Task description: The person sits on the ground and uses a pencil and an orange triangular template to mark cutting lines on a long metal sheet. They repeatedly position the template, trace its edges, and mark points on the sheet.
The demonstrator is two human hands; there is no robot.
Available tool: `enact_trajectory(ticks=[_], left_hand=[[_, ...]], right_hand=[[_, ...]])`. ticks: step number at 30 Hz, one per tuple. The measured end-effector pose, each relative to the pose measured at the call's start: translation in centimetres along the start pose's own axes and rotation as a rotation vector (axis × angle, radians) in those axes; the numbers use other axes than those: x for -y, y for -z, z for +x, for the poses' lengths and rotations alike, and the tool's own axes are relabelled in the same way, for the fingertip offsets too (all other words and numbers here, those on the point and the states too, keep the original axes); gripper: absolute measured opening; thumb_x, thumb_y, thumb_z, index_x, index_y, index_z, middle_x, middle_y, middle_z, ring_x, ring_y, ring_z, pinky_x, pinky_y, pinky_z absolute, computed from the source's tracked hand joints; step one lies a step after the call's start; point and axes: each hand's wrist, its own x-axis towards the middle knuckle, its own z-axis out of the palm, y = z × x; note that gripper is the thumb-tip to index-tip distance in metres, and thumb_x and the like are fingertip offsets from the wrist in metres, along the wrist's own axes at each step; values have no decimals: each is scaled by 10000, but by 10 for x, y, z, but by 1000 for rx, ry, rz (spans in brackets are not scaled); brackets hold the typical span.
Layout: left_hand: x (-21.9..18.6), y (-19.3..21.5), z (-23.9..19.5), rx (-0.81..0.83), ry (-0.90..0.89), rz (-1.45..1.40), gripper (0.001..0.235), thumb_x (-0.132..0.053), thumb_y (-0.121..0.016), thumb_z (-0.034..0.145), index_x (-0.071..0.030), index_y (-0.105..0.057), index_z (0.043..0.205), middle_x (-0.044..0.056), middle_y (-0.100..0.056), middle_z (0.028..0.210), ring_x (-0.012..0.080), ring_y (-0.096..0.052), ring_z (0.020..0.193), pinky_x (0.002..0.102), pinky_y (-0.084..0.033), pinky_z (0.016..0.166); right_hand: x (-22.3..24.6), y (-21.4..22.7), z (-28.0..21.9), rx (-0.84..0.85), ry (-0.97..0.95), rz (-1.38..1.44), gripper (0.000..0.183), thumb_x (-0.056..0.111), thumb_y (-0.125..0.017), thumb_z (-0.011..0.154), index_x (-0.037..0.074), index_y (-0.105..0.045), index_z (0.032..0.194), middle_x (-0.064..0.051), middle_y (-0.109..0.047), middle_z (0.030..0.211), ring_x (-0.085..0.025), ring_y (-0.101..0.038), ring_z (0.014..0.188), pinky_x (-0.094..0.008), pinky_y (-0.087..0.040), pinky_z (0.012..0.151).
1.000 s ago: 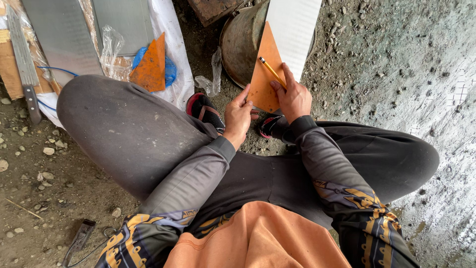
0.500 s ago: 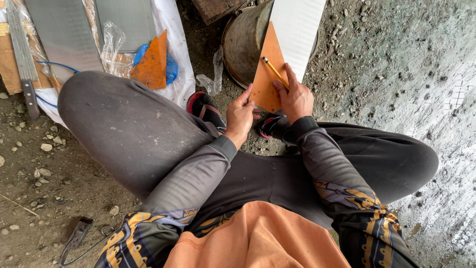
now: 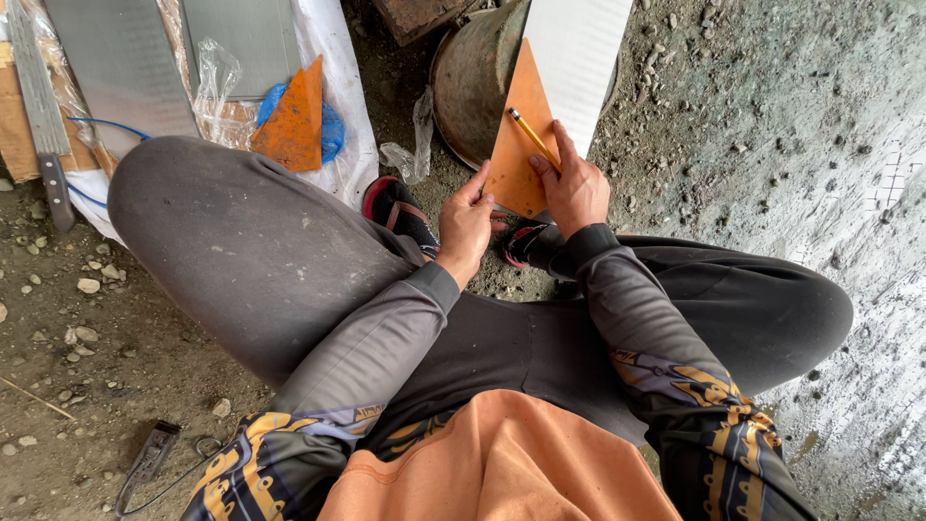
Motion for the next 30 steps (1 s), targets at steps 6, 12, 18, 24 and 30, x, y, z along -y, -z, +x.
enact_trajectory(ticks=[6, 12, 18, 24, 30], left_hand=[[0, 0, 1, 10, 0, -19, 532, 1, -518, 1014, -198, -512, 1507, 98, -697, 1171, 114, -699, 791, 252, -641, 636], [0, 0, 1, 9, 7, -38, 528, -9, -513, 1018, -206, -512, 1508, 98, -700, 1183, 122, -703, 800, 259, -637, 642], [2, 2, 2, -2, 24, -53, 436, -110, -448, 1062, -214, -550, 1474, 30, -651, 1324, 123, -726, 817, 265, -635, 654], [9, 7, 9, -17, -27, -72, 458, -128, -504, 1059, -135, -560, 1513, 162, -675, 1352, 152, -616, 930, 314, -584, 805], [-12, 7, 28, -14, -20, 196, 606, -270, -624, 991, 6, -422, 1491, 220, -695, 1255, 205, -691, 1130, 322, -521, 985]], right_hand=[[0, 0, 0, -6, 7, -1, 643, 480, -647, 1019, 148, -485, 1545, -127, -716, 734, -282, -706, 619, -415, -530, 567], [0, 0, -1, -20, 25, 1, 634, 476, -650, 1025, 151, -488, 1544, -139, -726, 764, -306, -716, 656, -427, -535, 581], [1, 2, -1, 5, -12, 8, 639, 485, -650, 1021, 159, -484, 1545, -142, -721, 758, -307, -718, 654, -431, -534, 584], [1, -1, -1, -25, 4, -16, 639, 494, -657, 1013, 167, -493, 1537, -135, -721, 758, -305, -716, 647, -431, -539, 576], [0, -2, 0, -34, -6, -43, 645, 511, -668, 995, 188, -504, 1529, -131, -713, 741, -298, -703, 616, -429, -542, 567]])
